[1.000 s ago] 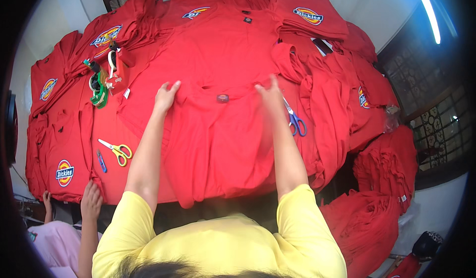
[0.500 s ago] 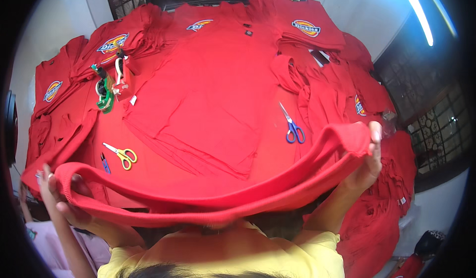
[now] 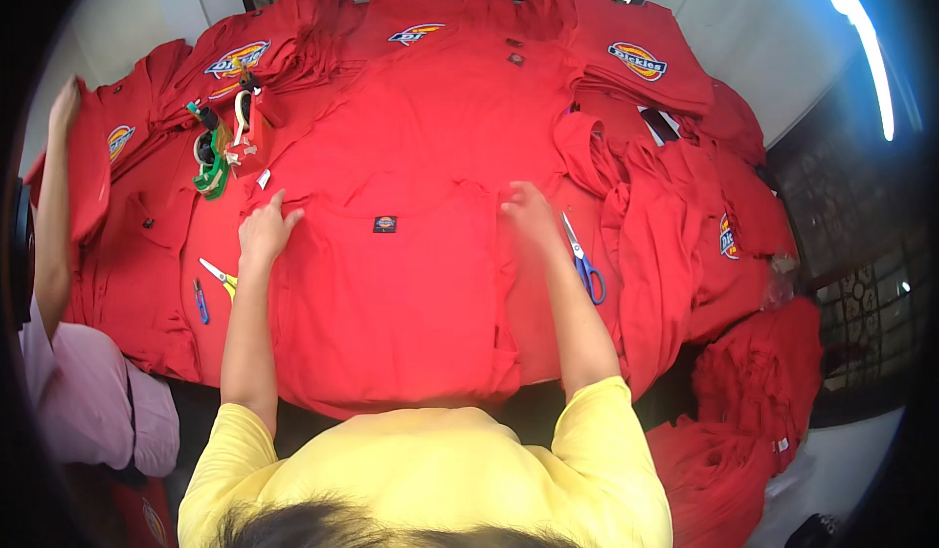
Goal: The person processes a series of red t-shirts by spreading them out on a table, using scissors to trim loose threads or tags near the neck and hem, and folding or stacking them. They repeat the process for multiple garments from a large pile, occasionally using tape or other small tools on the table.
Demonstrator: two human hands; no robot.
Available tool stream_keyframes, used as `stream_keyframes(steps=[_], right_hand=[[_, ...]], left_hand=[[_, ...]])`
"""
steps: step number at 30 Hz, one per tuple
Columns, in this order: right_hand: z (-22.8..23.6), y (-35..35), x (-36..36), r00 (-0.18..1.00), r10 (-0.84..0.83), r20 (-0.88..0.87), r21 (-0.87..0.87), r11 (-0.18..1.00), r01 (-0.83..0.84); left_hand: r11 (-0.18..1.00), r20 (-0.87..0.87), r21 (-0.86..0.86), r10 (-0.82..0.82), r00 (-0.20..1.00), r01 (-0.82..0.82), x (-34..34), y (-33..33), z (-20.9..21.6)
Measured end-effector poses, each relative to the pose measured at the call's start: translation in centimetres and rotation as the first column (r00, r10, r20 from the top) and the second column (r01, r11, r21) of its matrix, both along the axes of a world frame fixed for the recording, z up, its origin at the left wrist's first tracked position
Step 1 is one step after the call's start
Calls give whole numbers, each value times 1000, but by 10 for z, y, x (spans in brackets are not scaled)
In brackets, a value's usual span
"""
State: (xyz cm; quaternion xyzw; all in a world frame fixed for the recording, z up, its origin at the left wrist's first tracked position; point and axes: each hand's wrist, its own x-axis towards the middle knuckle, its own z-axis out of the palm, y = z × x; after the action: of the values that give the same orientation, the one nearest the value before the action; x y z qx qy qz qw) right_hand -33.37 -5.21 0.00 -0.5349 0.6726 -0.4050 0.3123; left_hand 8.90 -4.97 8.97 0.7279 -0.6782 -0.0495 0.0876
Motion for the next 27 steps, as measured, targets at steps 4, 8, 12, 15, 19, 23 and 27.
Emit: stream_keyframes(steps=[4, 8, 12, 15, 19, 23, 27], right_hand=[[17, -10, 21, 941, -8, -337, -327, 939, -109], [18, -29, 53, 928, -7, -374, -313, 943, -118], [16, -32, 70, 973, 95, -210, -280, 948, -153], [10, -26, 67, 996, 79, -43, -273, 958, -87], [9, -38, 62, 985, 18, -171, -331, 941, -75], [16, -54, 58, 937, 297, 186, -106, 954, -282], [39, -48, 66, 957, 220, 191, -36, 975, -217]], left_hand=[[886, 2, -396, -263, 965, 242, -60, -9, -24], [848, 88, -375, -370, 925, 375, -162, -31, -54], [960, -666, -158, -278, 692, 233, -204, -56, -78], [968, -885, 14, -104, 453, 250, -206, -64, -85], [958, -975, -79, -132, 177, 275, -199, -60, -101], [928, -996, -72, -87, 24, 365, -192, -53, -87], [915, -999, -21, -1, -49, 403, -180, -47, -75]])
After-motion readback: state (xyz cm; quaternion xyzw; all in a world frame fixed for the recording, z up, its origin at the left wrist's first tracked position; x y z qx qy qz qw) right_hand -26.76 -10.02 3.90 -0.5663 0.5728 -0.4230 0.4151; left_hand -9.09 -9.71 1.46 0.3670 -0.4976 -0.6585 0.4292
